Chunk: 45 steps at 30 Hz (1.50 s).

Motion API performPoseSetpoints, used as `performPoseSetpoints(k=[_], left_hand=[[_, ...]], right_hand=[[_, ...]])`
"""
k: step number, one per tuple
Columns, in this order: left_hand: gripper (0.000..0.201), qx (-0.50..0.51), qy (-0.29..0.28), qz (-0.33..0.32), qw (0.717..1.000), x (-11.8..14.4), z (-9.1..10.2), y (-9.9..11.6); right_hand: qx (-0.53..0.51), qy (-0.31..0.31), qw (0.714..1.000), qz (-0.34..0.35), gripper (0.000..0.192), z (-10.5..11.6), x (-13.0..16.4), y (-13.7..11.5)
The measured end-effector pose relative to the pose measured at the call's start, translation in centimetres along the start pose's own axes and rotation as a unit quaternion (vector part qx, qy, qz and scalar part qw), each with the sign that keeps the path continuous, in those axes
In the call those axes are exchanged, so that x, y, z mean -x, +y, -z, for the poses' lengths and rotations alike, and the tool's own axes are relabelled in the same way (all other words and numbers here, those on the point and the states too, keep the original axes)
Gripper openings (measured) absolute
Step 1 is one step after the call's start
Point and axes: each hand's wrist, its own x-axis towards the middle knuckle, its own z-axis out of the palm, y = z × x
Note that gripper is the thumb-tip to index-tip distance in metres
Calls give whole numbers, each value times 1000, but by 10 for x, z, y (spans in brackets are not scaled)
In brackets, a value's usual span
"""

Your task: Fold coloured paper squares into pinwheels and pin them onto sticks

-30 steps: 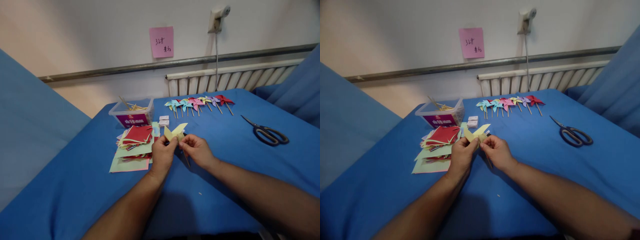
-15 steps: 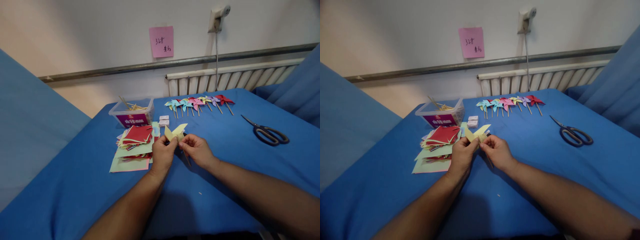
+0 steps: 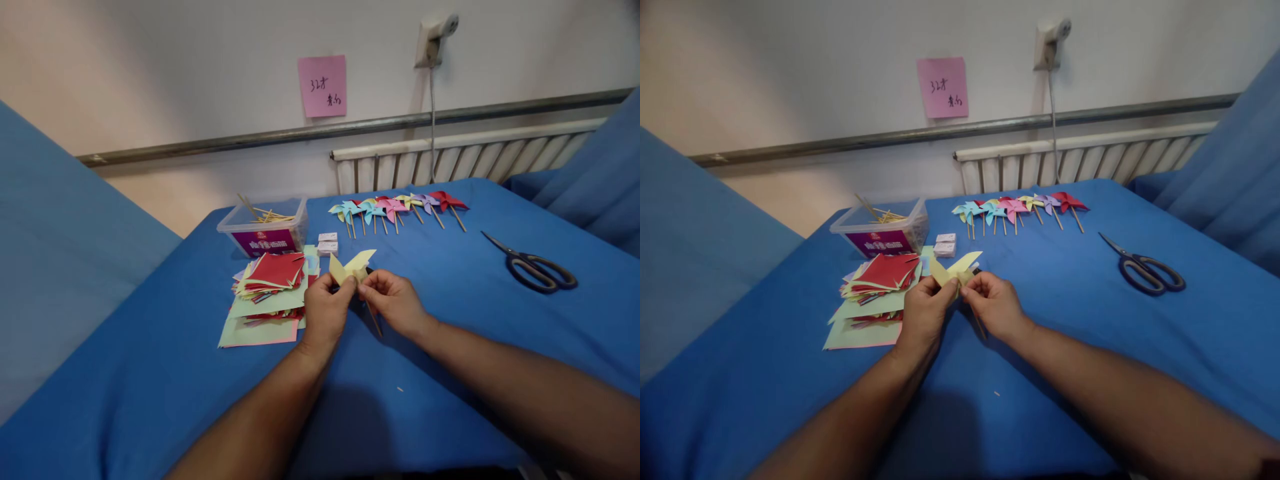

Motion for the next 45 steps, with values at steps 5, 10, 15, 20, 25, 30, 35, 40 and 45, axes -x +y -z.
performPoseSetpoints(k=[5, 10, 15, 20, 25, 30, 35, 40, 45], left_hand=[[26, 0, 4, 0, 1000, -1, 0, -1], [27, 1, 1, -2, 1000, -1, 0, -3], [27, 1, 2, -4, 1000, -1, 0, -3], [26, -10, 0, -5, 1000, -1, 0, -4], [24, -14, -1, -7, 1000, 0, -1, -2], [24, -11, -1, -6, 1000, 1, -1, -1], [24, -12, -1, -10, 1000, 0, 0, -3], [22, -17, -5, -9, 1000, 0, 0, -3], [22, -18, -10, -12, 1000, 0, 0, -3]], right_hand=[[0, 11, 1000, -3, 36, 0, 0, -2], [-2, 4, 1000, -6, 37, 1, 0, -1], [3, 0, 1000, -5, 38, 2, -1, 1], [6, 5, 1000, -5, 38, 1, -1, 1], [10, -5, 1000, -6, 35, 1, -1, 2], [7, -2, 1000, -10, 37, 1, 0, 2], [22, 6, 1000, -10, 35, 1, 0, 2], [17, 4, 1000, -4, 30, 0, 1, 3], [22, 2, 1000, -2, 29, 0, 2, 2]])
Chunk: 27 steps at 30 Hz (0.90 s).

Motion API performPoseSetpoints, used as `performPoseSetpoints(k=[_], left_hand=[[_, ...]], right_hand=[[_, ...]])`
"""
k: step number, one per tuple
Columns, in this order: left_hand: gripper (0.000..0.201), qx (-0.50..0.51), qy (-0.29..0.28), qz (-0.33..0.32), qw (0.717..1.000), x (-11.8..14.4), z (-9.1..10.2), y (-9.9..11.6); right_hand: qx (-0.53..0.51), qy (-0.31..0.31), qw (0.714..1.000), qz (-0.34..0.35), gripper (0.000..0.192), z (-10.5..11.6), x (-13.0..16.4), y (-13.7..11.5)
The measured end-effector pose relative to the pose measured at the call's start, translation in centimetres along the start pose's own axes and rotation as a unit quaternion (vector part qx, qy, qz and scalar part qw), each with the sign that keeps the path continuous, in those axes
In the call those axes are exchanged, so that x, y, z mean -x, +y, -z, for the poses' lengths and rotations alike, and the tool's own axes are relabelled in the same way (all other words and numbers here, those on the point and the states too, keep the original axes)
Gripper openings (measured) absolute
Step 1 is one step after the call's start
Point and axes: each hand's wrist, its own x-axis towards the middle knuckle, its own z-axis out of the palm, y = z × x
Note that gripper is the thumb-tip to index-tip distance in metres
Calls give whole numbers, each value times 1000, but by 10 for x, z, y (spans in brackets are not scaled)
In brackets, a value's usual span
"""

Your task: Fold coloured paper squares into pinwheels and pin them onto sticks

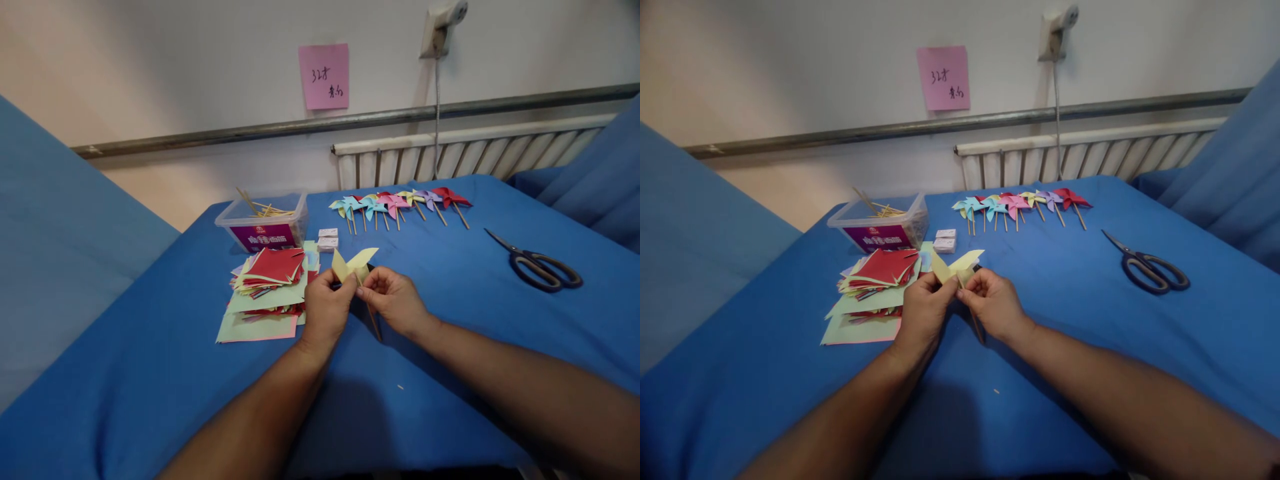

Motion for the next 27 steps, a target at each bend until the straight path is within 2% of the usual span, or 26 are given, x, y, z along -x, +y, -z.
performPoseSetpoints(k=[15, 19, 27], left_hand=[[26, 6, 14, 7, 1000, 0, 0, 1], [26, 22, 18, 11, 1000, -1, 0, 2], [28, 31, 26, 18, 999, -1, 0, 3]], right_hand=[[-21, -32, 999, 9, 31, 3, -1, -1], [-5, -19, 999, 28, 31, 4, 0, -2], [18, -25, 999, 24, 30, 6, 1, 1]])
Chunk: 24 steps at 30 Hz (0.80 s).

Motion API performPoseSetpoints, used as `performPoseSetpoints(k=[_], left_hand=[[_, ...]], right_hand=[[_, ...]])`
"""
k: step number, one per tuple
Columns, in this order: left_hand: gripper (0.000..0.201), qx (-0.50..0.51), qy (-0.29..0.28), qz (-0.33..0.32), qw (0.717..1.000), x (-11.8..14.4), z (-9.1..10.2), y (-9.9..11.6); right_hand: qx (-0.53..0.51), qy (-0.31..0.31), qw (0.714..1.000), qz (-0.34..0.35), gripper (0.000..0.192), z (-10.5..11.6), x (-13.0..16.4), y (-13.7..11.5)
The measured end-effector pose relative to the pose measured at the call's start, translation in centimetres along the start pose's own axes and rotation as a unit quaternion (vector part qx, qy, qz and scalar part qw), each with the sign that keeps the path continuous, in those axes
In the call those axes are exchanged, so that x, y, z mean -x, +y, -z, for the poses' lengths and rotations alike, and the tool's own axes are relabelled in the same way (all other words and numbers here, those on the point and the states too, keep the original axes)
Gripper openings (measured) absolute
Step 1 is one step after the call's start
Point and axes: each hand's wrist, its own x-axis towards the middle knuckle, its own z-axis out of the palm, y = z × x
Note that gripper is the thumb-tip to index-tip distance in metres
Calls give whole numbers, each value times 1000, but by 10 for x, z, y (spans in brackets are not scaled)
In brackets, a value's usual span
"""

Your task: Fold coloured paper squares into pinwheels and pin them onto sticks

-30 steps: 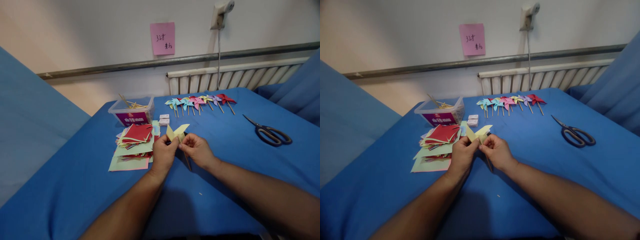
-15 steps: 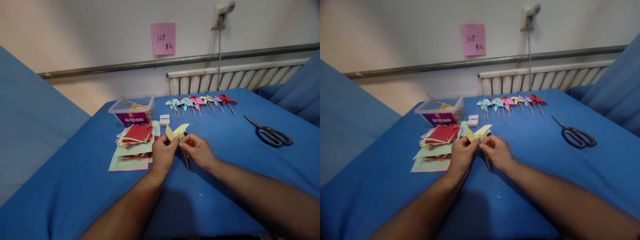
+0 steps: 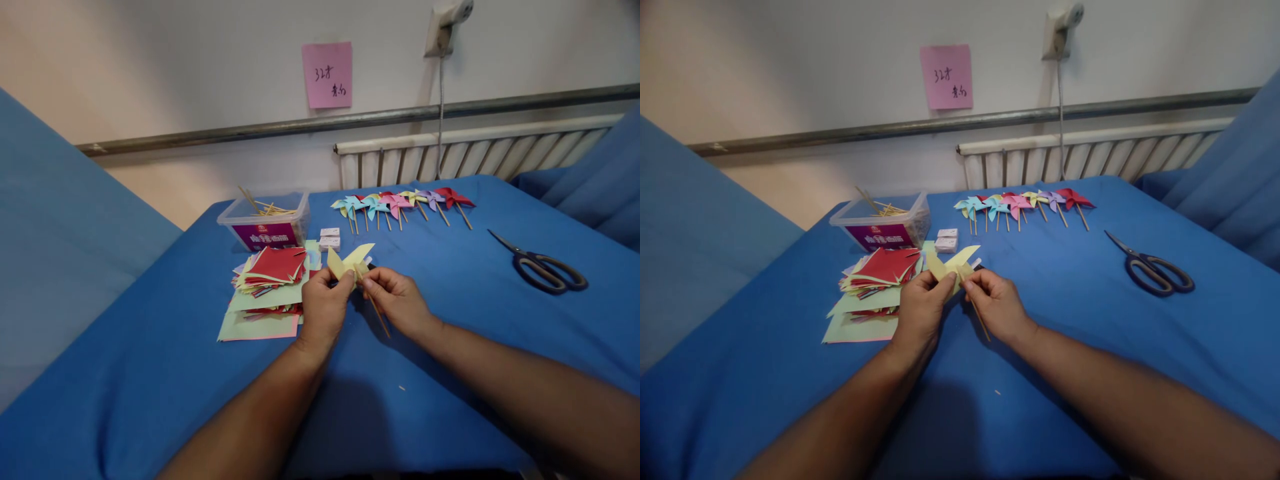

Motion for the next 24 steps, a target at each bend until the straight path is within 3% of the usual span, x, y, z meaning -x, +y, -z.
performPoseSetpoints(k=[24], left_hand=[[25, -10, -9, -12, 1000, 0, 1, 1]], right_hand=[[-55, -3, 998, 2, 29, -5, 0, -1]])
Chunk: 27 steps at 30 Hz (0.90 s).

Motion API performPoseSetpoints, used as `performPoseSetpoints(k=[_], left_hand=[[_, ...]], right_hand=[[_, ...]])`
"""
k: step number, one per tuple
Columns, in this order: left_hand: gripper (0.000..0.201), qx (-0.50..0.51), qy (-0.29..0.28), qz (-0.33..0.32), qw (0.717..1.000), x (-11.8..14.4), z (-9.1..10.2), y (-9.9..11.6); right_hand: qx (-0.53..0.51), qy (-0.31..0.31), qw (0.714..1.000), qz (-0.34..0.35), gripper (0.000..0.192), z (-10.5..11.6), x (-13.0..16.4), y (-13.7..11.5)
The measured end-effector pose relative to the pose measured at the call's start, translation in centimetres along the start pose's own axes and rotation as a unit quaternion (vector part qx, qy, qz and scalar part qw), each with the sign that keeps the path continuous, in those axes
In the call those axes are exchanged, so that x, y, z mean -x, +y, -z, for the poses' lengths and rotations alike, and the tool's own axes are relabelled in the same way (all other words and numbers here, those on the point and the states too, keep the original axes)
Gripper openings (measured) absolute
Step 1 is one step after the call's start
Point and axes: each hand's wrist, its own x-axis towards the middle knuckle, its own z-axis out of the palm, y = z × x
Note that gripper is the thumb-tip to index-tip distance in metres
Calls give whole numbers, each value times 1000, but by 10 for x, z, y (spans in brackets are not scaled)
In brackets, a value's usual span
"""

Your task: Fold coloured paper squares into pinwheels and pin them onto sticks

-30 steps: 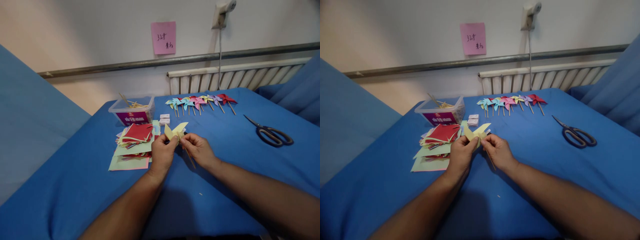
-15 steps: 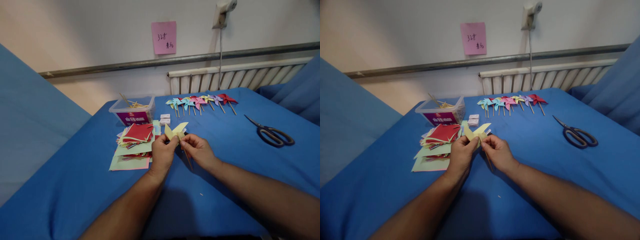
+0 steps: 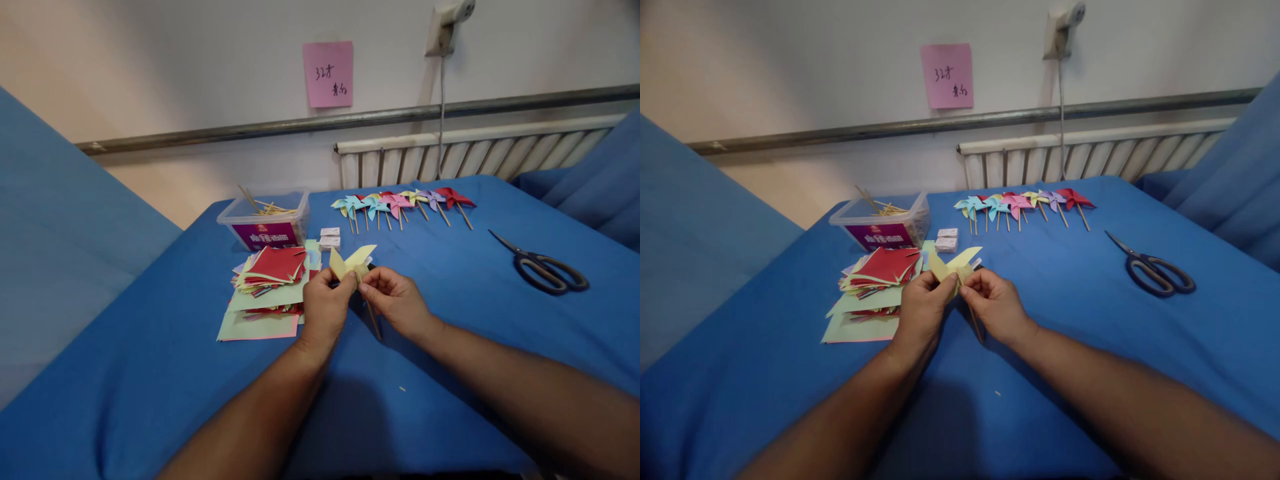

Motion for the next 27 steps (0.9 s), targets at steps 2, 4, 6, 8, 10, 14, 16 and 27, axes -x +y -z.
performPoseSetpoints(k=[2, 4, 6, 8, 10, 14, 16, 27], left_hand=[[24, -1, 1, 0, 1000, 0, 0, 1], [23, -5, 3, 0, 1000, 1, 0, 1], [23, -9, 3, -2, 1000, 1, 0, 1], [23, -11, 2, -4, 1000, 1, 0, 0], [23, -12, -1, -5, 1000, 0, 1, 0], [24, -25, 2, -9, 1000, -1, 1, 0], [24, -29, 2, -10, 1000, -1, 2, -1], [27, -5, 6, 4, 1000, 0, 0, 2]], right_hand=[[1, -1, 1000, 0, 30, 0, 0, 0], [2, 0, 1000, 0, 30, -1, 0, 0], [1, 4, 1000, 0, 30, -1, 0, -1], [1, 8, 1000, -1, 30, -2, 0, -2], [7, 12, 1000, -5, 30, -2, 1, -2], [12, 11, 1000, -12, 31, -3, 1, -2], [6, 8, 1000, -13, 31, -3, 1, -2], [-5, -4, 1000, -14, 28, 0, 1, 0]])
